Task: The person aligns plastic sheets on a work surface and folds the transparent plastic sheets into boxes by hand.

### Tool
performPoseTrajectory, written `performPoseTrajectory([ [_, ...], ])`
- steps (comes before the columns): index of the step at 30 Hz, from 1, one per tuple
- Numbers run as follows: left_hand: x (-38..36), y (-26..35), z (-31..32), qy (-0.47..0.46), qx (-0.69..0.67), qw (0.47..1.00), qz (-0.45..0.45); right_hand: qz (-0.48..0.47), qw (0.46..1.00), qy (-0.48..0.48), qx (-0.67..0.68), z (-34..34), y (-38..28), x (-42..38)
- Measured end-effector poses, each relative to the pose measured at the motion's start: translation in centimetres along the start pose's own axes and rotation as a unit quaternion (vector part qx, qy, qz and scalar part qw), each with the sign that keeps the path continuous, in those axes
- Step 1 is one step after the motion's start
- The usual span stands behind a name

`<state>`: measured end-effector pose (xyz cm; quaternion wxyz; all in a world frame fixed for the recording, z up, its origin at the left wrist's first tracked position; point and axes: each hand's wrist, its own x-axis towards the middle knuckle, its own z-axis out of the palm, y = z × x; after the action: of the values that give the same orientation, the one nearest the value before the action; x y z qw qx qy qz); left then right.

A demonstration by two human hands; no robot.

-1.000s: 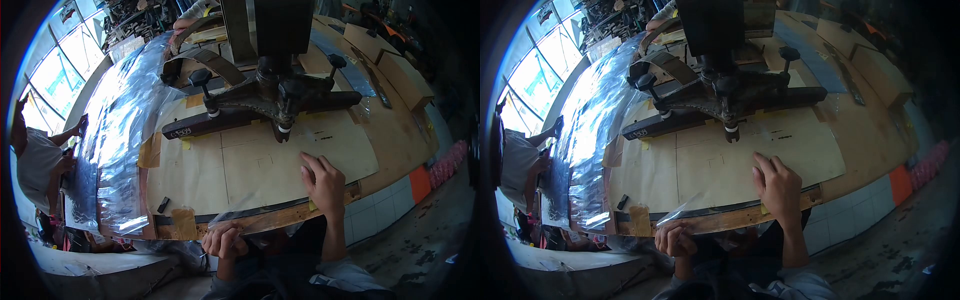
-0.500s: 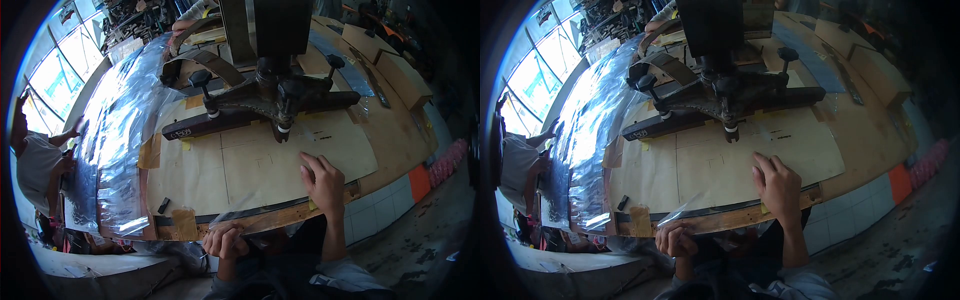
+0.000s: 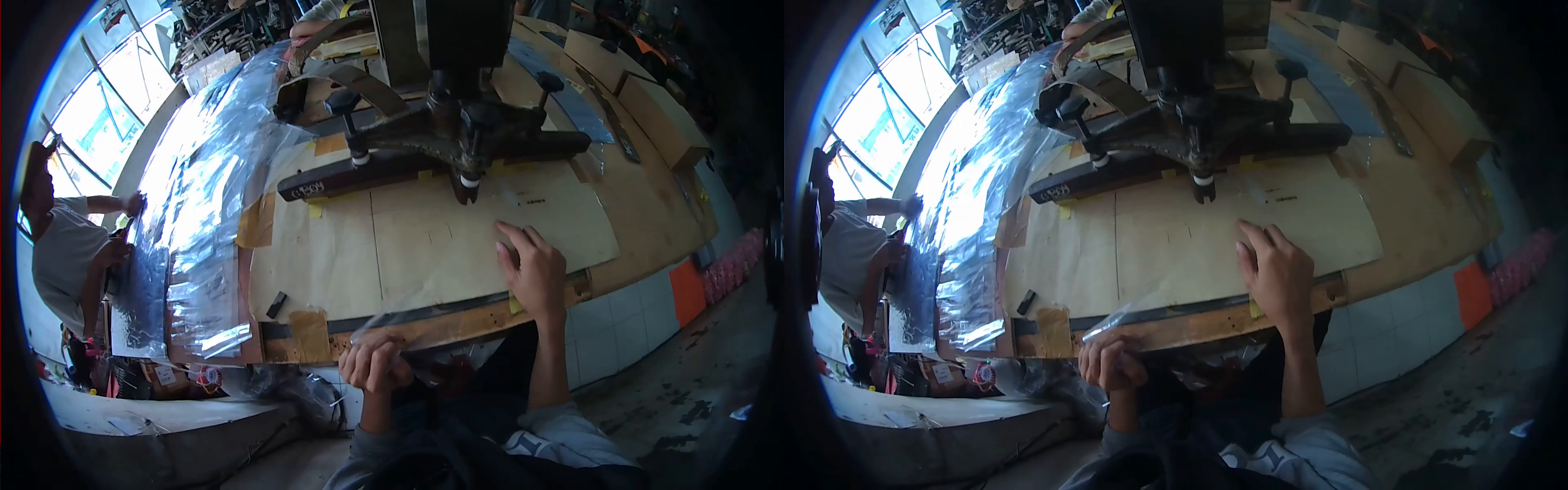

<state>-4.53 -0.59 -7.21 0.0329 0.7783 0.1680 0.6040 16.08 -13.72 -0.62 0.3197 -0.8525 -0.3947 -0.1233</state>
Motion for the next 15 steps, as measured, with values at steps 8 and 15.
performPoseTrajectory([
  [8, 0.0, 0.4, -1.0, -0.057, -0.018, 0.998, -0.036, 0.003, 0.984, -0.084, 0.156, -4.2, 1.1, -2.8],
  [15, 0.1, 0.4, -0.9, -0.052, -0.030, 0.998, -0.036, 0.003, 0.996, 0.015, 0.091, -4.7, 2.7, -4.8],
])
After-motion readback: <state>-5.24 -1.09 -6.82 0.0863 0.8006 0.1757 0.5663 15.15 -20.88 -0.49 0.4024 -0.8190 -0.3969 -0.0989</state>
